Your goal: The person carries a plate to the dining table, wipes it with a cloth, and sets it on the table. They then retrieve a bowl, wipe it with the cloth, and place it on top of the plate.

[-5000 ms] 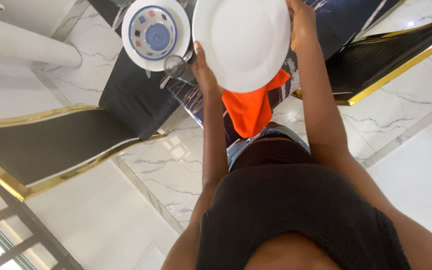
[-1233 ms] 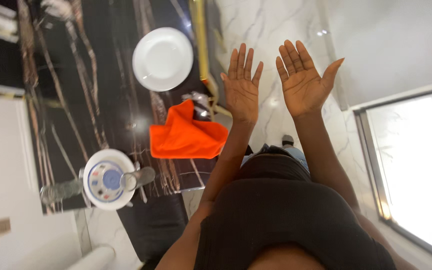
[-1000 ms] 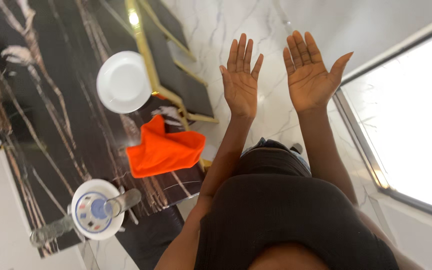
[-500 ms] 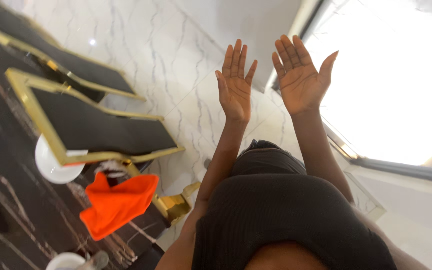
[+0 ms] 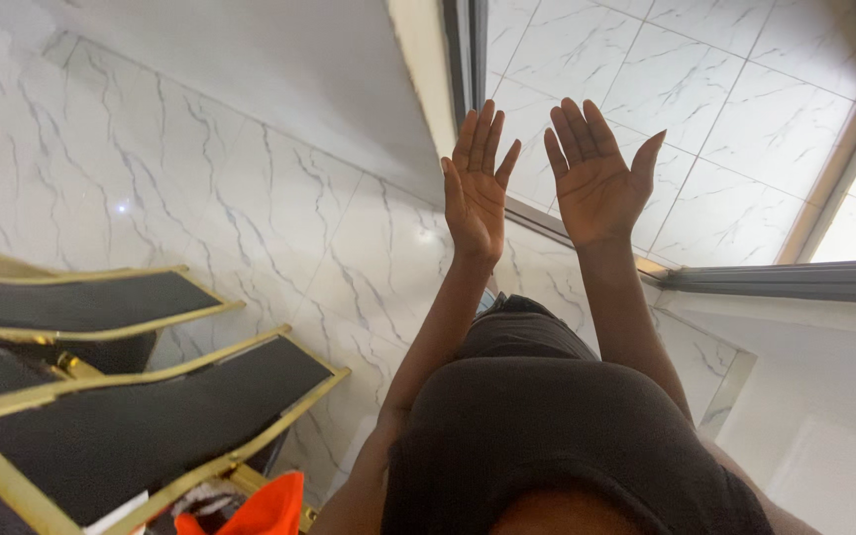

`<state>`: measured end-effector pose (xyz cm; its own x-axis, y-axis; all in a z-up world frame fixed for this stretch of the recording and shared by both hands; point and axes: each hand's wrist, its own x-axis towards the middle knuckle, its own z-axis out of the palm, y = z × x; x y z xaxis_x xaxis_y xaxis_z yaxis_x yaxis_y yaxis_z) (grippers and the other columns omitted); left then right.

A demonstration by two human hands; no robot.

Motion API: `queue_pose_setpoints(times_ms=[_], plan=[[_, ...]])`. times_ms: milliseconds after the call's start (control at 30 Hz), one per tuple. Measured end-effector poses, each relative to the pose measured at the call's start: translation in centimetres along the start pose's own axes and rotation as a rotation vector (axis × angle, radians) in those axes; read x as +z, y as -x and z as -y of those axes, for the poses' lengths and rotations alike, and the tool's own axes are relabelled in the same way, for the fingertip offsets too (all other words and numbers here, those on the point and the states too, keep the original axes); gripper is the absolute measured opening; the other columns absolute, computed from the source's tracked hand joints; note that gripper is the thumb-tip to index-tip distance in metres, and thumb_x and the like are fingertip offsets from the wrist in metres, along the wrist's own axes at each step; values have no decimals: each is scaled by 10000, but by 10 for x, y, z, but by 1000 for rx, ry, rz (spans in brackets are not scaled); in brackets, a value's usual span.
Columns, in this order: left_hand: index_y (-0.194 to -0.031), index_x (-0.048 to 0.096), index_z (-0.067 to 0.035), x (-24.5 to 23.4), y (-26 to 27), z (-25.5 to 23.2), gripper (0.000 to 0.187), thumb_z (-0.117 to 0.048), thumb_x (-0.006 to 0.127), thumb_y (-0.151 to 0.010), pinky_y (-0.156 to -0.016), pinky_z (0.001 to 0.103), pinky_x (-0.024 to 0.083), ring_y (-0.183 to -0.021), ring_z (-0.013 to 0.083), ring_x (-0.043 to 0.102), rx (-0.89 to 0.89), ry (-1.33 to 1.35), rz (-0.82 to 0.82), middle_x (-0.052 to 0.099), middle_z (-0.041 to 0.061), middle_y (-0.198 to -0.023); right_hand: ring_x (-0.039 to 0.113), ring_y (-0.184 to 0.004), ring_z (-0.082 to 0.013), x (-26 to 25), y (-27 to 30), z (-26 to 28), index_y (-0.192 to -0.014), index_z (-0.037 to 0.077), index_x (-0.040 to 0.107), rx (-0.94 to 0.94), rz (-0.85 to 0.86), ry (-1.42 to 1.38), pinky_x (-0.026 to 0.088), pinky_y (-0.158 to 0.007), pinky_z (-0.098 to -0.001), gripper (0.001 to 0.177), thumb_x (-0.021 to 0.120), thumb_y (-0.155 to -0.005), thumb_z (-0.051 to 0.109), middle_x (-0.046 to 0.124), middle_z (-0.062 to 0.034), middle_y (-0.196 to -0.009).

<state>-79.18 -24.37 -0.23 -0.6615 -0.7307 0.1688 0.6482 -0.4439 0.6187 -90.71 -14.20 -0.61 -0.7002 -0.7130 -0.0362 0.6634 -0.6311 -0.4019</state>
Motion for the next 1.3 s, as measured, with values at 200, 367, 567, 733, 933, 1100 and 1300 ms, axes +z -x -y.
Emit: queue_pose_setpoints(times_ms=[200, 367, 567, 733, 933, 1100, 1300], plan=[[-1645, 250, -53, 6, -95, 44, 713, -549, 256, -1133, -1323, 510, 295, -1621, 308, 240, -66, 0, 125, 283, 191, -1705, 441, -1535, -353, -11, -78, 29, -1508, -67, 439, -90, 12, 37, 362, -1344, -485, 877, 377, -1014, 655, 484, -252, -1555], [-1651, 235, -59, 18, -185, 71, 716, -553, 225, -1133, -1328, 497, 287, -1627, 301, 225, -127, 25, 226, 269, 182, -1713, 454, -1518, -355, -10, -150, 56, -1496, -72, 457, -161, -7, -9, 366, -1337, -487, 873, 376, -1008, 647, 512, -254, -1533], [-1646, 226, -53, 27, -251, 103, 713, -542, 207, -1128, -1316, 500, 288, -1619, 299, 228, -207, 26, 278, 268, 186, -1706, 445, -1527, -360, -25, -210, 78, -1478, -68, 464, -231, -45, -44, 368, -1336, -492, 846, 376, -1024, 641, 502, -253, -1527], [-1646, 222, -51, 27, -296, 121, 727, -556, 211, -1122, -1312, 509, 285, -1609, 320, 245, -277, 0, 264, 273, 207, -1698, 460, -1506, -367, -32, -258, 91, -1475, -80, 465, -218, -141, -95, 380, -1310, -494, 871, 345, -1013, 649, 505, -262, -1528], [-1640, 221, -46, 28, -365, 171, 748, -569, 208, -1105, -1304, 505, 297, -1598, 308, 249, -222, -54, 191, 273, 185, -1696, 472, -1503, -358, -65, -346, 134, -1467, -71, 462, -200, -87, -57, 386, -1318, -479, 855, 351, -1013, 645, 499, -252, -1533], [-1640, 226, -43, 50, -444, 216, 754, -579, 213, -1110, -1301, 504, 308, -1602, 309, 245, -131, -63, 140, 280, 185, -1694, 494, -1483, -350, -80, -444, 192, -1472, -77, 468, -164, -61, -104, 393, -1315, -460, 847, 351, -1026, 633, 517, -247, -1513], [-1638, 232, -50, 84, -532, 279, 744, -572, 222, -1108, -1302, 500, 303, -1603, 303, 238, -40, -17, 71, 284, 184, -1689, 507, -1462, -337, -95, -541, 256, -1450, -56, 466, -72, -1, -49, 392, -1309, -461, 825, 373, -1014, 639, 552, -231, -1471]])
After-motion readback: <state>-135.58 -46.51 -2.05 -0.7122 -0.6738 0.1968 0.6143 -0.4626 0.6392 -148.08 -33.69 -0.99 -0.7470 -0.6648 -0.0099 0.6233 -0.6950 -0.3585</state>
